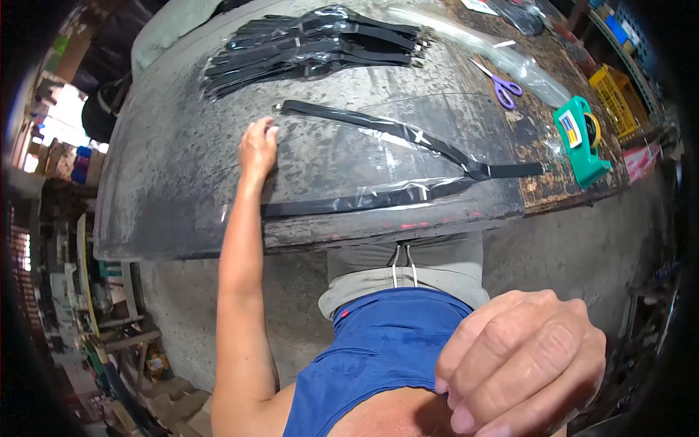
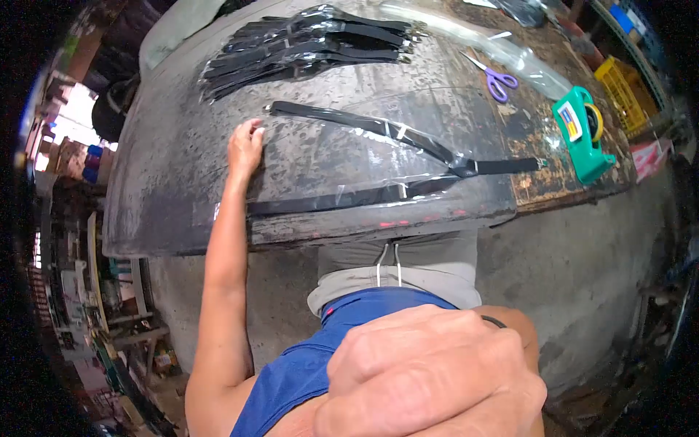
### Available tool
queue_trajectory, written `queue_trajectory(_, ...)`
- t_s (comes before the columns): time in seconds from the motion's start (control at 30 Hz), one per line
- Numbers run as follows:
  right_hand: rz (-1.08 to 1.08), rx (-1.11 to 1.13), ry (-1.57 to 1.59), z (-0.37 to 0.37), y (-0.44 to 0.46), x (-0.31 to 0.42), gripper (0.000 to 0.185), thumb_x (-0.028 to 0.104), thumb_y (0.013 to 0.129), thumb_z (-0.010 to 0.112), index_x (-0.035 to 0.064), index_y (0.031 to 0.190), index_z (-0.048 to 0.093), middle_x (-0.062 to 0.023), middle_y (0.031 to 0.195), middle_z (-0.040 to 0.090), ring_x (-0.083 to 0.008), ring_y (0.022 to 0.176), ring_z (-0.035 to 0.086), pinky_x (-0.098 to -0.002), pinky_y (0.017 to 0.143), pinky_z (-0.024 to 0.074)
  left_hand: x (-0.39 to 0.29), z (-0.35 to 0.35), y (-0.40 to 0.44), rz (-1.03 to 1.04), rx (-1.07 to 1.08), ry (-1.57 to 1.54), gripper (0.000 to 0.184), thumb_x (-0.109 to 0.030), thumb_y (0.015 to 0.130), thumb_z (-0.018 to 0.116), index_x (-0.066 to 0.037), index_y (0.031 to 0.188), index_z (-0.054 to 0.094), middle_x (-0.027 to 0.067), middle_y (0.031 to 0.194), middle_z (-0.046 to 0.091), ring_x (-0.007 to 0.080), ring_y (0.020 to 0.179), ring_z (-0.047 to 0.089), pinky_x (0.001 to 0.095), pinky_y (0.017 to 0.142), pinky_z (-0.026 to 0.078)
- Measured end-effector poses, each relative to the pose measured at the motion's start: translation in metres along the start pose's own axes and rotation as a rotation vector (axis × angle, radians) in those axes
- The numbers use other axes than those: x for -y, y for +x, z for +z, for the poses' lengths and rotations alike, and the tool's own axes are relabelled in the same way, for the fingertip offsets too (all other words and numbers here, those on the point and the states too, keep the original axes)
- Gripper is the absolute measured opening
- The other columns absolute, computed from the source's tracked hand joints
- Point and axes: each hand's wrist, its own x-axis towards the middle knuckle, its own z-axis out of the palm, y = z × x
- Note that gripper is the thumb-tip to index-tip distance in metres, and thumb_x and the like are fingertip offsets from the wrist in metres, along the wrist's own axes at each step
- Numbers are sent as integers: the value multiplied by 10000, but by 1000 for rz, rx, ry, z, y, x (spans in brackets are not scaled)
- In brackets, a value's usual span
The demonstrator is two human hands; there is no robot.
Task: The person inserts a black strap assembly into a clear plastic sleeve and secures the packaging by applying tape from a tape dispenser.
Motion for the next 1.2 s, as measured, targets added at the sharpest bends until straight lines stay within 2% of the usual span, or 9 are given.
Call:
queue_trajectory(0.07, 173, -8, -15, -11, 11, 14, 190, 150, 830, 773, -10, 904, 699, -81, 717, 611, -182, 482, 530, -279, 432, 417, 4, 11, 21, 13, 58, 34, 336, -242, 894, 675, -125, 1208, 656, 147, 1111, 665, 366, 1068, 636, 457, 897, 510)
queue_trajectory(0.17, 303, 233, -68, -37, 37, 5, 114, 61, 920, 667, 19, 814, 669, -93, 732, 644, -203, 567, 617, -345, 570, 587, 2, 26, 41, 66, 31, 90, 453, -280, 882, 697, -142, 1302, 598, 147, 1140, 647, 369, 1102, 616, 468, 907, 504)
queue_trajectory(0.23, -63, 162, -465, -59, 33, -17, 68, 33, 925, 642, 27, 857, 643, -87, 739, 645, -195, 588, 620, -332, 549, 566, 12, 37, 55, 99, 24, 103, 419, -278, 880, 701, -148, 1271, 628, 145, 1135, 650, 367, 1080, 628, 464, 894, 511)
queue_trajectory(0.37, 233, -146, -1121, -158, 32, -58, 157, -41, 887, 613, -6, 1012, 701, -101, 947, 674, -174, 852, 633, -290, 714, 494, 23, 46, 69, 169, 48, 32, 362, -211, 885, 697, -151, 1240, 654, 134, 1077, 659, 355, 1026, 651, 448, 860, 519)
queue_trajectory(0.47, 299, 30, -1375, -260, -4, -98, 167, 34, 888, 670, 41, 1049, 714, -101, 983, 662, -257, 881, 643, -332, 763, 508, -10, 31, 56, 269, -53, 27, 322, -143, 894, 662, -84, 1210, 660, 140, 1060, 657, 337, 983, 664, 417, 803, 529)
queue_trajectory(0.57, 394, 130, -1416, -283, -28, -111, 227, 95, 857, 713, 74, 1083, 713, -87, 1046, 654, -286, 1015, 612, -387, 874, 485, -91, 6, 11, 155, 144, -248, 271, -80, 889, 646, -56, 1157, 680, 148, 1050, 668, 303, 953, 655, 395, 842, 517)
queue_trajectory(0.63, 256, 296, -1634, -277, -31, -117, 298, 172, 825, 746, 112, 1115, 709, -57, 1111, 640, -277, 1119, 560, -447, 998, 413, -133, -3, -33, 416, 183, -332, 232, -77, 883, 668, -18, 1107, 686, 138, 1032, 679, 287, 982, 636, 370, 895, 496)
queue_trajectory(0.8, 246, 388, -1623, -281, -45, -126, 329, 225, 798, 772, 132, 1107, 710, -37, 1067, 614, -265, 1083, 548, -501, 1068, 343, -176, -2, -119, 579, 313, -297, 436, -191, 794, 790, -111, 1209, 683, 160, 1196, 607, 349, 1135, 575, 453, 960, 449)
queue_trajectory(1.2, 250, 299, -1456, -274, -50, -135, 256, 192, 765, 783, 103, 994, 708, -55, 951, 592, -274, 991, 556, -458, 1017, 357, -255, 46, -106, 365, 417, -222, 224, -270, 924, 661, -118, 1083, 706, 88, 1015, 622, 313, 968, 556, 443, 830, 422)
